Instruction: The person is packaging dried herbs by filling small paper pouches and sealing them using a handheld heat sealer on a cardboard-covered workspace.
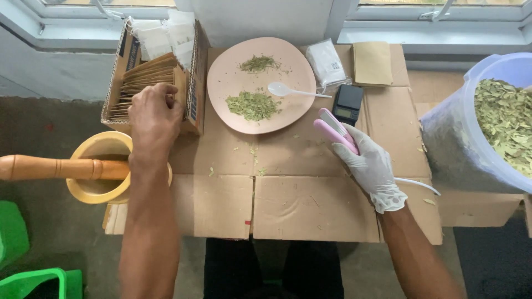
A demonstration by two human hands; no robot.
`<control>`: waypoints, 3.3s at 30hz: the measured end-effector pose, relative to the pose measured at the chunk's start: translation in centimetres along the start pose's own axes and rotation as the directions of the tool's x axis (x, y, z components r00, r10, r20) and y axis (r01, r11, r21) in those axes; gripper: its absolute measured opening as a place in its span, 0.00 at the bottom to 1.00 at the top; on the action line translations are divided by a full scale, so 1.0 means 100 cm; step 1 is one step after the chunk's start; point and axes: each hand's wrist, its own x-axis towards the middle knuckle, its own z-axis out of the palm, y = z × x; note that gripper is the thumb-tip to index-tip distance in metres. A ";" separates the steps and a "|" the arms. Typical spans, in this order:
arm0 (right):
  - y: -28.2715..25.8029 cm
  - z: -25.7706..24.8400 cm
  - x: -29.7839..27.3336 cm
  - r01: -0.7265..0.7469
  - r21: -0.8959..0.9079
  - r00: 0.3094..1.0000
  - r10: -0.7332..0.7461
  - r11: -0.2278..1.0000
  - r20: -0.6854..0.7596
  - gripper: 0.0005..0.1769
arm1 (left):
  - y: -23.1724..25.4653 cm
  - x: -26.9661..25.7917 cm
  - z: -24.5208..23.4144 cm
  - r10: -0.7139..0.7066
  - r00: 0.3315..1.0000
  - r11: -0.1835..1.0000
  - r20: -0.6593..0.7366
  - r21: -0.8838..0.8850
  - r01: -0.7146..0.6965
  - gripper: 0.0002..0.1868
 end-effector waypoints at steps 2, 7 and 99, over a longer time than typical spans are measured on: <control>-0.002 0.000 -0.002 -0.008 -0.007 1.000 0.008 1.000 -0.002 0.35 | -0.001 0.005 0.006 0.002 1.000 1.000 0.005 0.010 -0.002 0.15; 0.010 0.002 0.004 -0.019 -0.019 1.000 0.019 1.000 -0.012 0.35 | -0.013 0.011 0.023 0.008 1.000 0.997 0.019 0.071 -0.009 0.14; -0.021 0.133 0.031 0.918 -0.307 0.321 -0.926 0.252 0.201 0.13 | 0.060 0.052 -0.027 0.045 0.917 0.907 -0.397 -0.368 -0.204 0.17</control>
